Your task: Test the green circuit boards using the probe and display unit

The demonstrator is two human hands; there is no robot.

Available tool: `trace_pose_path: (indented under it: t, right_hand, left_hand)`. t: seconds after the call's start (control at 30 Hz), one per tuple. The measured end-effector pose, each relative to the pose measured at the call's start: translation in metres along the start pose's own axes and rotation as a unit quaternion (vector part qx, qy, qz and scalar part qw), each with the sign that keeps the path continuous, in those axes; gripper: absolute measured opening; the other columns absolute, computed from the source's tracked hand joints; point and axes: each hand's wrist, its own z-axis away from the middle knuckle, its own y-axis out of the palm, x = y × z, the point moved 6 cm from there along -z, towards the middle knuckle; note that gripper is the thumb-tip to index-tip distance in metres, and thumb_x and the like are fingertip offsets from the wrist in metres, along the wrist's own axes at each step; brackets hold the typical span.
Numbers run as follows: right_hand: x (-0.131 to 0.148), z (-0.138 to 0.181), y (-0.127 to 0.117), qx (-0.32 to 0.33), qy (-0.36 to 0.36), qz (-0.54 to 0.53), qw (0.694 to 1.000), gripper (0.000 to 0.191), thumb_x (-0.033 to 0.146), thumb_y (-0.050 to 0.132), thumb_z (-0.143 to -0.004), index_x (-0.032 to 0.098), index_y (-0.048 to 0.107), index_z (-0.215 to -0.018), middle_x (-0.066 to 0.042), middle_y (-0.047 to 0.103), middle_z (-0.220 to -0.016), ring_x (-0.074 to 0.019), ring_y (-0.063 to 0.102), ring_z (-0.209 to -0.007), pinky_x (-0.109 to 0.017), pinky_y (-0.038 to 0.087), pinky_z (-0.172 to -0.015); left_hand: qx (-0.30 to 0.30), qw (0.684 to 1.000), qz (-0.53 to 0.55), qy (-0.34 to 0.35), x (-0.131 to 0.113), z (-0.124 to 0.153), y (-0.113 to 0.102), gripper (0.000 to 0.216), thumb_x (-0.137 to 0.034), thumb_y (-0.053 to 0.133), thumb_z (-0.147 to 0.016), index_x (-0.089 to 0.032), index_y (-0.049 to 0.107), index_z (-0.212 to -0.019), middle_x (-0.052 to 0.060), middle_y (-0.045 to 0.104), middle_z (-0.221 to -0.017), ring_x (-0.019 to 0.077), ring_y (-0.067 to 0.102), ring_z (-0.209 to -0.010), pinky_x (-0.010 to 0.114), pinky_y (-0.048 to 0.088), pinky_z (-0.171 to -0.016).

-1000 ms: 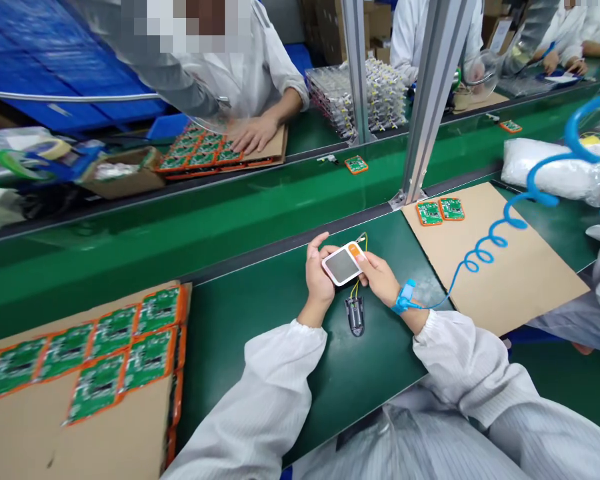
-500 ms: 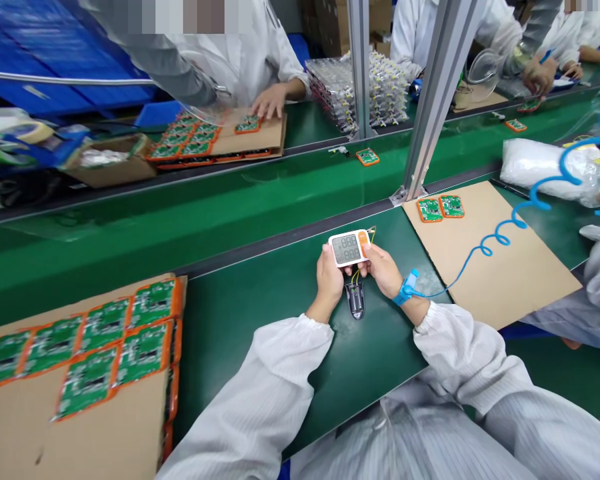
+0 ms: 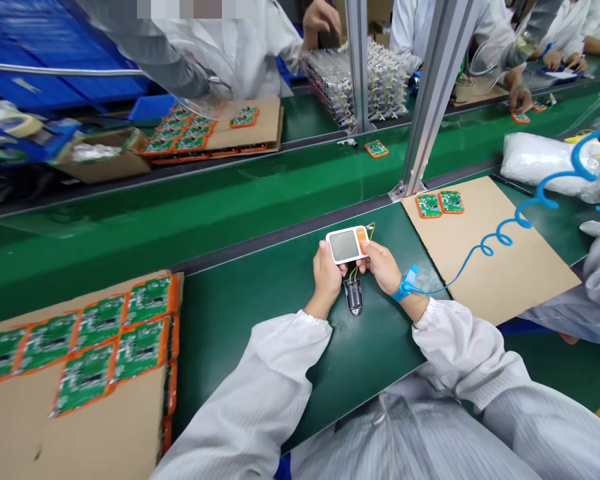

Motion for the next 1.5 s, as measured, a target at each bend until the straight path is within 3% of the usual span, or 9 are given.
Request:
trace_pose_path:
  t: [0.37, 0.73, 1.5]
  right_hand:
    - [0.001, 0.000, -0.007, -0.054, 0.005, 0.028, 0.998, 0.028, 0.042, 0.054, -0.074, 0.017, 0.054, -0.061, 0.003, 0.051, -0.048, -0.0072, 0.043, -0.043, -0.022, 0.034, -0.044]
    - [0.006, 0.001, -0.006, -0.064, -0.011, 0.046, 0.997, 0.032, 0.048, 0.058, -0.071, 0.017, 0.055, -0.060, 0.004, 0.050, -0.046, -0.0069, 0.043, -0.043, -0.021, 0.034, -0.044]
    - [0.001, -0.001, -0.004, -0.026, 0.009, 0.028, 0.999, 0.034, 0.051, 0.058, -0.073, 0.017, 0.058, -0.070, 0.004, 0.052, -0.050, -0.0068, 0.043, -0.044, -0.021, 0.034, -0.045]
  left_hand:
    - [-0.006, 1.000, -0.001, -0.015, 0.000, 0.002, 0.001, 0.056, -0.064, 0.040, -0.086, -0.017, 0.048, -0.057, -0.003, 0.040, -0.039, 0.0074, 0.036, -0.033, 0.021, 0.026, -0.036]
    - [-0.017, 1.000, -0.002, 0.006, -0.004, 0.003, 0.003, 0.062, -0.077, 0.043, -0.074, -0.017, 0.049, -0.062, -0.004, 0.040, -0.039, 0.0081, 0.035, -0.032, 0.021, 0.025, -0.033]
    - [-0.020, 0.999, -0.025, 0.024, -0.004, 0.001, -0.001, 0.064, -0.076, 0.038, -0.078, -0.016, 0.049, -0.060, -0.003, 0.040, -0.038, 0.0084, 0.037, -0.033, 0.020, 0.028, -0.034]
